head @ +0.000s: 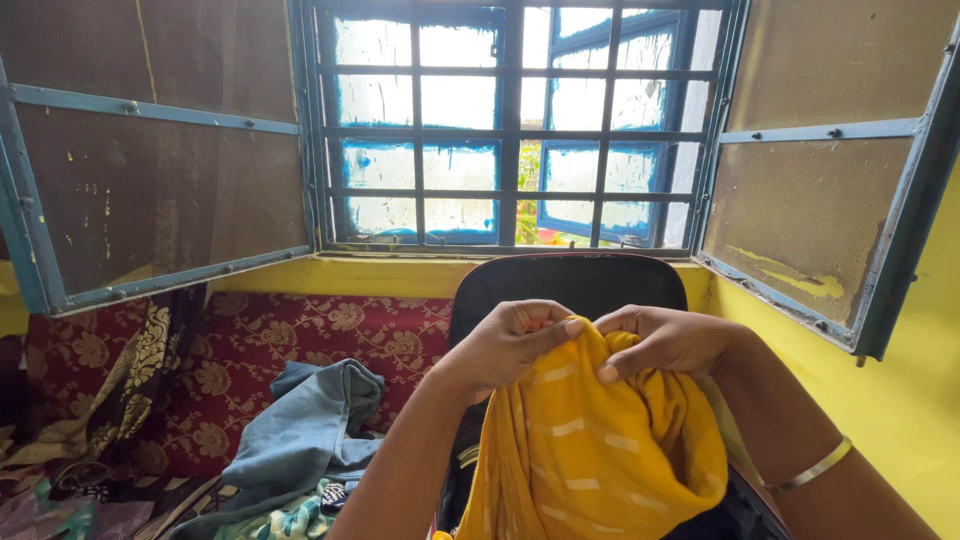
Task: The person folds clothing including a patterned white shirt and a yellow garment and packs them into a suitcase.
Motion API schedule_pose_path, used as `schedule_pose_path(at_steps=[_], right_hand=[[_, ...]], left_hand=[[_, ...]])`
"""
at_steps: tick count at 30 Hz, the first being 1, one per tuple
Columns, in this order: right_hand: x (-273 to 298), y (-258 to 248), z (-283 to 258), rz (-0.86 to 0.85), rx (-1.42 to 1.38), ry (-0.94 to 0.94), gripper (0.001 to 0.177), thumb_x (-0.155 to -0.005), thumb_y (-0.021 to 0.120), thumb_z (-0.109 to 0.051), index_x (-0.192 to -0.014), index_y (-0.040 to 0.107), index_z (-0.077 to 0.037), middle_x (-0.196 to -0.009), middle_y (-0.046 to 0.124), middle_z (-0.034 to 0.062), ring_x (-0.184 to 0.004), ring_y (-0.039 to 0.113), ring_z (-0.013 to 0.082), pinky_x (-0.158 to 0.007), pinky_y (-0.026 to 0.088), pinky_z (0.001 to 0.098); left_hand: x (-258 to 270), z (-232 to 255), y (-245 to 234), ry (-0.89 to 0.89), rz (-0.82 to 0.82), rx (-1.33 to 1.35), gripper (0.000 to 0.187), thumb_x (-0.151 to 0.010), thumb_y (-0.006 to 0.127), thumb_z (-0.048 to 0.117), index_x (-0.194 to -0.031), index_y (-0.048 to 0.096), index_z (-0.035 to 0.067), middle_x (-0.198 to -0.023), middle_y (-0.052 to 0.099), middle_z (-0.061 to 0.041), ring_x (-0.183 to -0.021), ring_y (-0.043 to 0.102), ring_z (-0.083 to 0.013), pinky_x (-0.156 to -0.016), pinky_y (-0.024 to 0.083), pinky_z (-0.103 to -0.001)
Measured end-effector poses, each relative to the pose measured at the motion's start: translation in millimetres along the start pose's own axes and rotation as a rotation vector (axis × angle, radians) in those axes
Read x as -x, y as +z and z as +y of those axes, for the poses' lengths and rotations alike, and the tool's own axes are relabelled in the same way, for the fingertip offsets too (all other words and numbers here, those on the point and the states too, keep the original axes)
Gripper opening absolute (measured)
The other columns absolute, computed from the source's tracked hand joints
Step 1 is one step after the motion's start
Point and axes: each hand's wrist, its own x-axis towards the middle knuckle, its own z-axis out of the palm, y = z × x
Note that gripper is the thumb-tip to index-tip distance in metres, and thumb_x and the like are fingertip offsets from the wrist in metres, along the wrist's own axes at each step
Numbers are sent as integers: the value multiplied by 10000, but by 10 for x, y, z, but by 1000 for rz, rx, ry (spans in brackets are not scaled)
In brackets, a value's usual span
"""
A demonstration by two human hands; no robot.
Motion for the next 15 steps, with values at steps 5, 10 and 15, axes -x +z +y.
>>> schedule_pose_path(at_steps=[5,10,15], right_hand=[[-5,-31,-80,161,92,-61,353,-842,796,-210,-1089,746,37,-949,768,70,-843,732,141,-804,604,284],[69,46,-213,282,361,-72,288,-804,826,-245,-925,763,9,-811,725,42,-749,697,132,-725,589,277],[153,191,-454,592,951,-61,292,-706,884,-239,-857,715,-55,-817,714,26,-775,689,135,-740,569,299]], left_hand=[[16,-18,-19,-48,-41,-223,382,-960,706,365,-1064,753,1,-891,734,-39,-777,658,-88,-723,558,-262],[64,23,49,-40,-110,-438,480,-837,778,457,-1097,750,54,-935,778,-24,-844,726,-81,-787,578,-295],[63,-66,98,-150,-59,-981,515,-835,770,473,-912,747,-35,-822,723,-212,-762,715,-318,-738,567,-402]])
